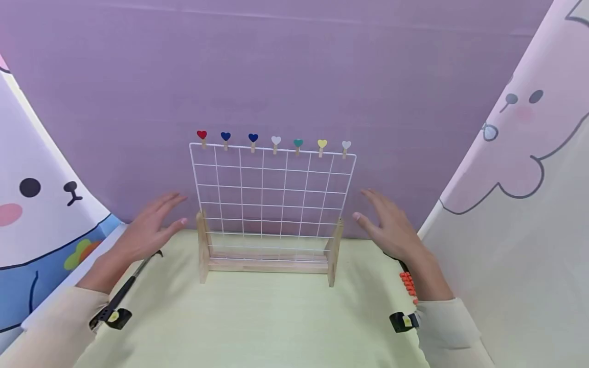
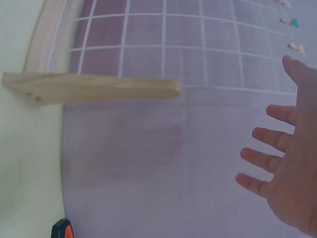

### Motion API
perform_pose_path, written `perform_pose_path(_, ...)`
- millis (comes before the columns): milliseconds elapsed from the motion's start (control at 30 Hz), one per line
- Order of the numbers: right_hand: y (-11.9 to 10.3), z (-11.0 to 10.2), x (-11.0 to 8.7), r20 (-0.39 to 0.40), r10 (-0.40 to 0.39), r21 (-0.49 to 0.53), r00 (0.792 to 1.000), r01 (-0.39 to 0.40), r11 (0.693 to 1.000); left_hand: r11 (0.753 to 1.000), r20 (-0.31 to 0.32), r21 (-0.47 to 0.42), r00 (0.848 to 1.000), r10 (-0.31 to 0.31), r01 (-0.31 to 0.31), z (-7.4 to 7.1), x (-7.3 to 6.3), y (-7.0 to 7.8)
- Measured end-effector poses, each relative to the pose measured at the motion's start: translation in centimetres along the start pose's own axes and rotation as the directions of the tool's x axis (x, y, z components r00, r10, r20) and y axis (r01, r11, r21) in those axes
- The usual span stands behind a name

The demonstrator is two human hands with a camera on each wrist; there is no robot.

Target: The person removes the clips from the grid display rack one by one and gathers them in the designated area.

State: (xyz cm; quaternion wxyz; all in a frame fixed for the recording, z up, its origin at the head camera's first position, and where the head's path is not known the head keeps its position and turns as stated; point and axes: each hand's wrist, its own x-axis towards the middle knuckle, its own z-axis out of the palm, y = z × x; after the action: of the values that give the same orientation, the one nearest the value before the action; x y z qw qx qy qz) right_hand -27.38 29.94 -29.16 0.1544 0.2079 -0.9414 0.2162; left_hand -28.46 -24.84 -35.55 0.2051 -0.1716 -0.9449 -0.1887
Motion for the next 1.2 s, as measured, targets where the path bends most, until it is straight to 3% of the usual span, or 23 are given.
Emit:
perform_pose_path(133,-0.5,-0.2,0.2,-0.060,-0.016,0.099,0.998,0.022,0.995,0.987,-0.012,-0.157,1.000,-0.026,0.024,1.0,0.3,-0.2)
perform_pose_path(300,-1.6,-0.5,0.7,-0.143,-0.033,0.198,0.989,0.061,0.978,0.950,0.005,-0.303,0.997,-0.077,0.075,2.0,0.3,-0.5)
perform_pose_path(433,-2.8,-0.8,1.3,-0.191,-0.035,0.306,0.981,0.093,0.948,0.910,0.014,-0.404,0.995,-0.094,0.092,2.9,0.5,-0.7)
perform_pose_path(633,-5.0,-0.8,2.6,-0.245,-0.095,0.425,0.965,0.195,0.884,0.823,-0.007,-0.562,0.994,-0.110,0.087,4.1,1.3,-0.2)
perform_pose_path(733,-6.1,-0.7,3.5,-0.262,-0.114,0.493,0.958,0.234,0.838,0.798,0.007,-0.593,0.991,-0.135,0.113,4.6,1.6,0.2)
perform_pose_path(900,-8.1,-0.3,5.0,-0.275,-0.140,0.581,0.951,0.280,0.764,0.779,-0.001,-0.614,0.987,-0.160,0.126,5.5,1.9,0.5)
perform_pose_path(1200,-11.6,-0.2,7.3,-0.274,-0.168,0.624,0.947,0.308,0.718,0.688,-0.033,-0.718,0.982,-0.186,0.106,7.1,2.1,0.3)
